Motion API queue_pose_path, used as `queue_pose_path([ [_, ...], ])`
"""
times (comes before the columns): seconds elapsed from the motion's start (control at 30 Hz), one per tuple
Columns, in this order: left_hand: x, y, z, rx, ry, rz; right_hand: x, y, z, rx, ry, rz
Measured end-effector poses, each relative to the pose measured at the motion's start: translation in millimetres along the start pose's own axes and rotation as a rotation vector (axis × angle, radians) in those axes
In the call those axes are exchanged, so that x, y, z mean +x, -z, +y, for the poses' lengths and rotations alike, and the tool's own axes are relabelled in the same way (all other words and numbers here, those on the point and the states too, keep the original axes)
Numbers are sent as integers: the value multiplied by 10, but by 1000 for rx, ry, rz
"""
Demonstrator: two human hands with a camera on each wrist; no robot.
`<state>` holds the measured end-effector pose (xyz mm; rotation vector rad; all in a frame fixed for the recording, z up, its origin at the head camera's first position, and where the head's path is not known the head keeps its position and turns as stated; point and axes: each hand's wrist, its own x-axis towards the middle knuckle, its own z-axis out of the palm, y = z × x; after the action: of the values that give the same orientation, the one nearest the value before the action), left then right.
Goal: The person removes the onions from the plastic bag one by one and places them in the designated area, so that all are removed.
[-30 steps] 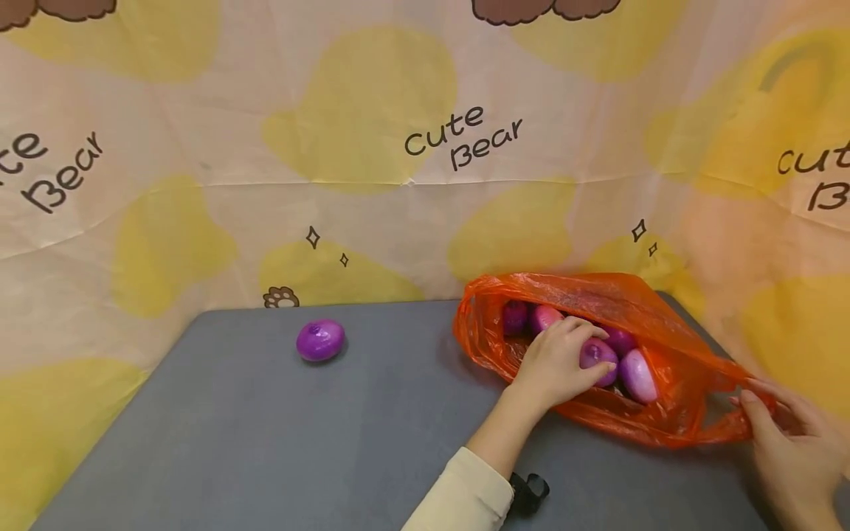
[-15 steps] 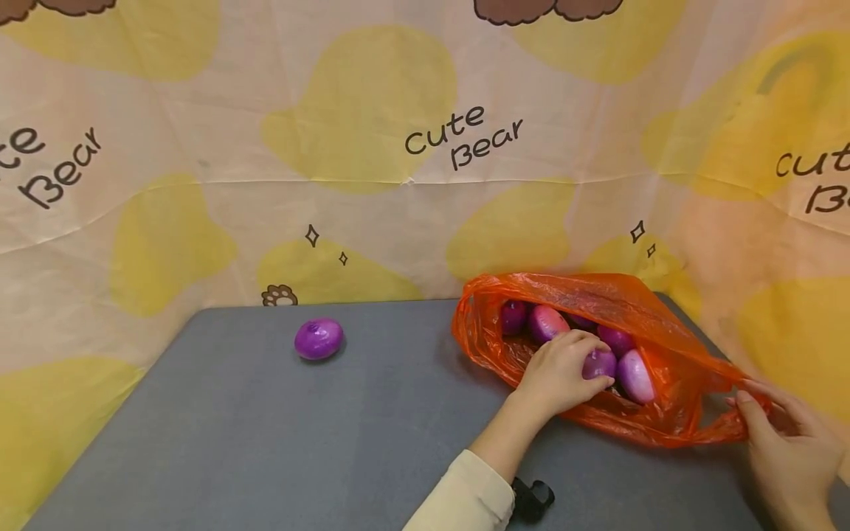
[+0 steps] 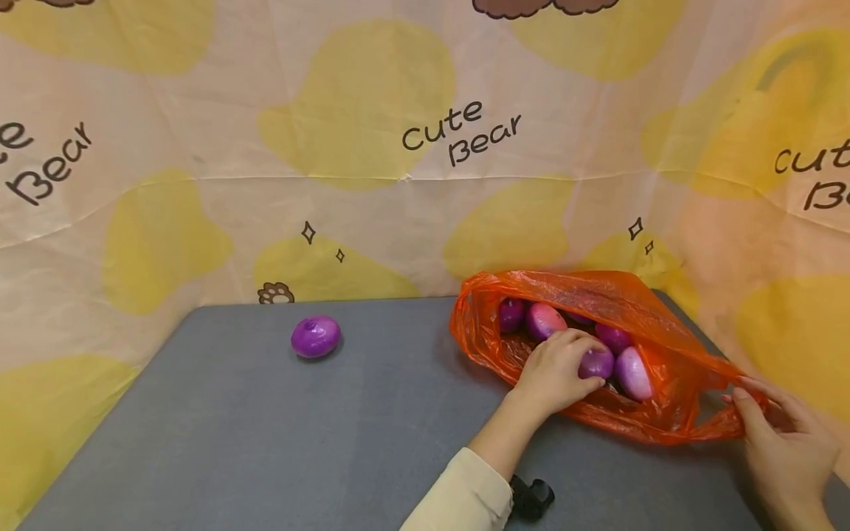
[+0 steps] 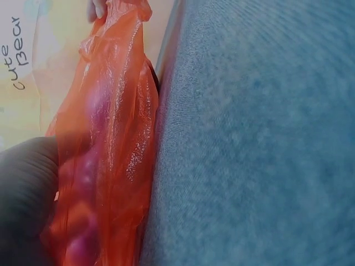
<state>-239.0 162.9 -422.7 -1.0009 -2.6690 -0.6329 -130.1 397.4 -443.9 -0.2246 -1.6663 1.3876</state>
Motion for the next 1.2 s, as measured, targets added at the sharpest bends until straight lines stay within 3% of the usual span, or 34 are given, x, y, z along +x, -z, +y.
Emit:
queue_pose_path([
  [0.17,1,-22,-21,69,-2,27,25,-2,7,5,-7,8],
  [0.3,-15,-27,-6,121,-11,33,13,6,16,-62,-25,14],
  [0.6,-28,-27,13,169,11,-23,5,5,8,-165,-5,12],
  [0.83,-48,-50,-28,184,59,-17,-3,-13,19,-107,-21,6],
  [1.03,-49,-9,-60,163,62,-14,-2,-27,9,-171,-7,-6],
  [1.2,-22,84,-79,144,48,27,17,-4,29,-69,-38,3],
])
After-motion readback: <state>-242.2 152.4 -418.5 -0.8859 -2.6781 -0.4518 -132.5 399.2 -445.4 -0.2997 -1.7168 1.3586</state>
